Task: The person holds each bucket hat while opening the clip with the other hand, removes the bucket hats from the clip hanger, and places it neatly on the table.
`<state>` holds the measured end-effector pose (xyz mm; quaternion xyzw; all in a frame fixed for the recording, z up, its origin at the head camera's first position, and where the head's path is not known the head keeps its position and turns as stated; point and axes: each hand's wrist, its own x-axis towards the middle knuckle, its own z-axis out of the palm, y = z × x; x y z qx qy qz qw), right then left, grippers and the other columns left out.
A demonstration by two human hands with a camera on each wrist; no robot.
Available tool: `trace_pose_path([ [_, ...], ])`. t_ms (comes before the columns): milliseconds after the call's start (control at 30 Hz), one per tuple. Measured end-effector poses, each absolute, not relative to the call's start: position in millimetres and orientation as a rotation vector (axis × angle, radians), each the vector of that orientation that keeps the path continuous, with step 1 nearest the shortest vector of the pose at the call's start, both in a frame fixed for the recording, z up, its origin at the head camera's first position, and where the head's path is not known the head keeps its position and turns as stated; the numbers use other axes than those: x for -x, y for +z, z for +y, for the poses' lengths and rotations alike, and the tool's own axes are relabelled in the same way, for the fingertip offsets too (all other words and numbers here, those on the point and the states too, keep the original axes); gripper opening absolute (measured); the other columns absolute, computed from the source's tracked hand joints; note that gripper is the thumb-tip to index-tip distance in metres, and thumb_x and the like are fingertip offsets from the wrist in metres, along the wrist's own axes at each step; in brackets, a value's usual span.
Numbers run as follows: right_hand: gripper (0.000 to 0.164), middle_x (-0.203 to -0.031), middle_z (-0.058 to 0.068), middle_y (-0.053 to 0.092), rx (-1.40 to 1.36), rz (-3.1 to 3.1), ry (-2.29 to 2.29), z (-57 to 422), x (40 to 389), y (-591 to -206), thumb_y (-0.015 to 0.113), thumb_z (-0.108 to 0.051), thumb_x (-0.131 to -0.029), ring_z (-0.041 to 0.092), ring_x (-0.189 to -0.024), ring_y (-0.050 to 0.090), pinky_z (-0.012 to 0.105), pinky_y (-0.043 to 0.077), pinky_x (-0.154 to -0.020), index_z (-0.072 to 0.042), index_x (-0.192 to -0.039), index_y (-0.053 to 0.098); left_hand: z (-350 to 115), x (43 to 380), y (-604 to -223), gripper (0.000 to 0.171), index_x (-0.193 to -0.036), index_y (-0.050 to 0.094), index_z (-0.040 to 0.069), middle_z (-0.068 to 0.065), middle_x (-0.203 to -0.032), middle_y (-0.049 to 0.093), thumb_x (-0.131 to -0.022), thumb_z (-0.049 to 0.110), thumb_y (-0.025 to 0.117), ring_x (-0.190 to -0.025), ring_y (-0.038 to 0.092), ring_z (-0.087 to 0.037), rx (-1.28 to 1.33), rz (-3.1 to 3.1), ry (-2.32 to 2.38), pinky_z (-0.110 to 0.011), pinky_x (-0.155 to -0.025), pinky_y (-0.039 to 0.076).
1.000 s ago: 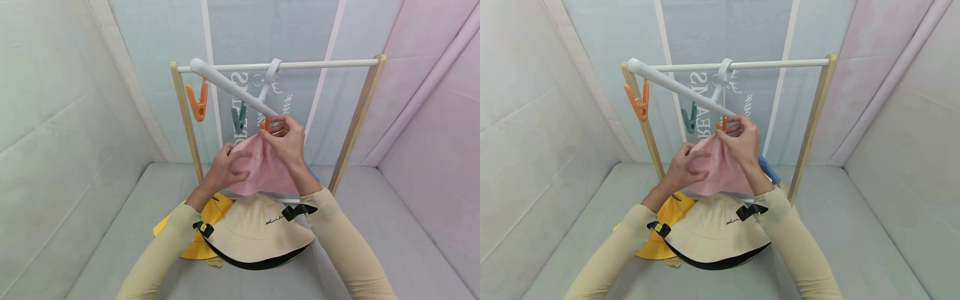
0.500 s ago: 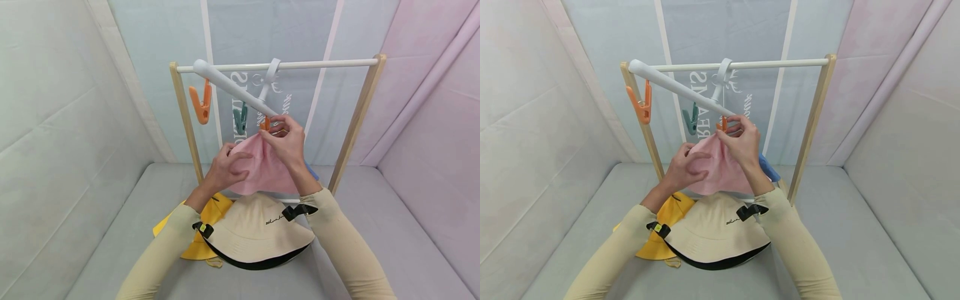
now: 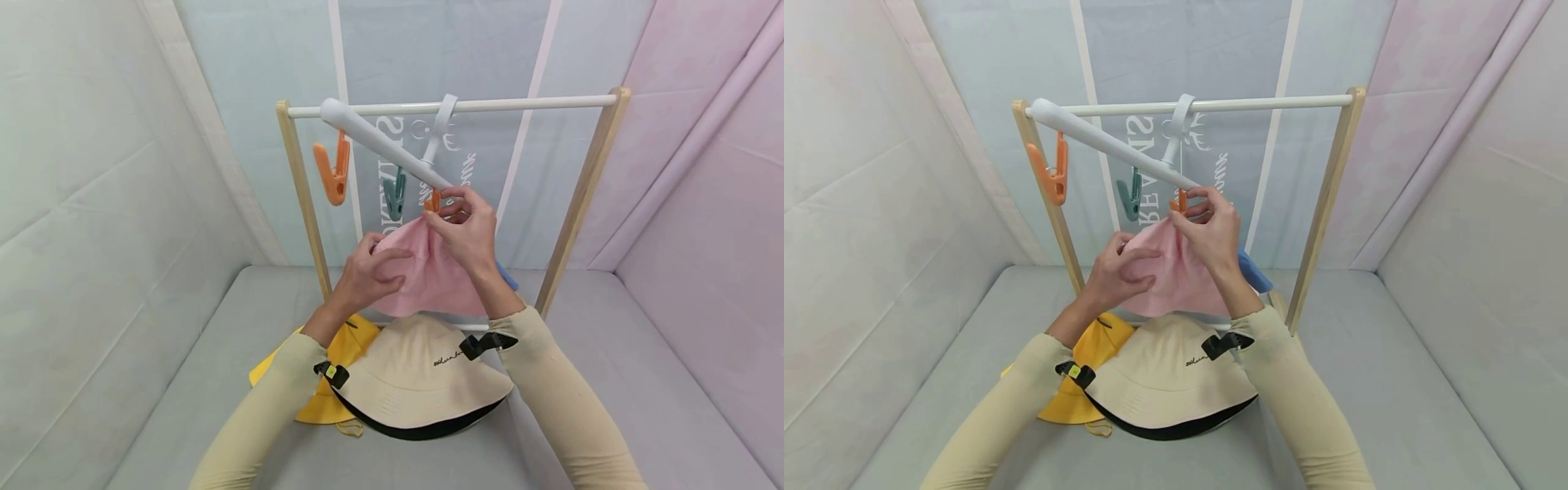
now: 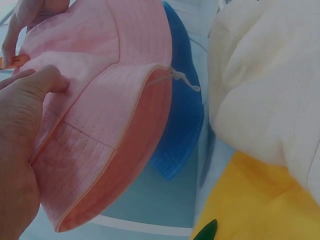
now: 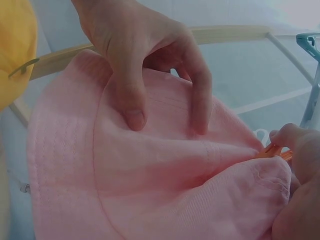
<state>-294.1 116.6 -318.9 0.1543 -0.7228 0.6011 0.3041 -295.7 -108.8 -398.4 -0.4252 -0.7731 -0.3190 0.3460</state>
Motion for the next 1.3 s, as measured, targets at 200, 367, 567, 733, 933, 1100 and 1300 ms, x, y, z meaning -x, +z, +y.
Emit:
trace_pose_path([
  [200,0.035,-0.078,-0.015,0.069,-0.416,-1.899,1.614,115.6,296.0,-318.8,0.09,-0.002,-0.09,-0.001,-0.065,0.069,0.014,0.057,-0.065,0.002,-0.121,0.075,-109.6,296.5,-398.9,0.039,-0.125,0.082,0.01,-0.024,-0.126,0.063,-0.088,0.007,0.094,-0.116,0.065,-0.038,1.094,-2.013,-0.836,-0.048,-0.086,0.067],
  [367,0.034,-0.078,-0.016,0.067,-0.411,-1.911,1.618,115.1,296.5,-318.4,0.089,-0.003,-0.091,-0.004,-0.065,0.068,0.013,0.057,-0.064,0.002,-0.121,0.075,-109.2,297.2,-399.9,0.04,-0.125,0.083,0.011,-0.023,-0.125,0.063,-0.088,0.007,0.095,-0.115,0.065,-0.037,1.085,-2.014,-0.832,-0.048,-0.087,0.068],
  [567,0.032,-0.081,-0.012,0.068,-0.41,-1.937,1.617,115.6,296.2,-318.0,0.087,-0.004,-0.093,-0.004,-0.067,0.068,0.014,0.057,-0.067,0.002,-0.122,0.074,-107.5,297.2,-400.5,0.04,-0.124,0.083,0.009,-0.023,-0.122,0.064,-0.086,0.006,0.096,-0.112,0.065,-0.037,1.1,-1.986,-0.834,-0.049,-0.089,0.067],
  [733,0.031,-0.083,-0.006,0.07,-0.413,-1.936,1.622,116.0,295.4,-317.1,0.086,-0.004,-0.093,-0.003,-0.067,0.068,0.014,0.057,-0.068,0.002,-0.121,0.074,-107.0,297.3,-401.3,0.039,-0.124,0.083,0.008,-0.023,-0.122,0.064,-0.086,0.006,0.096,-0.113,0.066,-0.037,1.104,-1.982,-0.825,-0.049,-0.09,0.068],
  [933,0.03,-0.082,-0.008,0.068,-0.414,-1.932,1.611,113.5,293.5,-316.5,0.086,-0.005,-0.093,-0.004,-0.068,0.068,0.014,0.057,-0.068,0.002,-0.12,0.074,-107.7,297.1,-403.1,0.04,-0.123,0.083,0.008,-0.024,-0.122,0.065,-0.085,0.005,0.096,-0.114,0.068,-0.038,1.102,-1.971,-0.811,-0.05,-0.092,0.069],
  [1100,0.029,-0.082,-0.007,0.067,-0.397,-1.94,1.587,111.3,292.7,-317.1,0.086,-0.006,-0.094,-0.004,-0.068,0.066,0.014,0.055,-0.067,0.0,-0.119,0.074,-108.9,295.6,-403.8,0.04,-0.123,0.083,0.008,-0.024,-0.123,0.066,-0.085,0.005,0.096,-0.115,0.068,-0.038,1.103,-1.977,-0.815,-0.051,-0.095,0.069],
  [1300,0.029,-0.081,-0.005,0.067,-0.405,-1.921,1.586,109.5,293.5,-317.8,0.086,-0.004,-0.094,-0.005,-0.067,0.066,0.014,0.056,-0.068,0.002,-0.119,0.074,-110.2,293.3,-403.5,0.038,-0.122,0.084,0.009,-0.024,-0.122,0.066,-0.085,0.005,0.096,-0.114,0.068,-0.038,1.102,-1.972,-0.803,-0.051,-0.093,0.07],
])
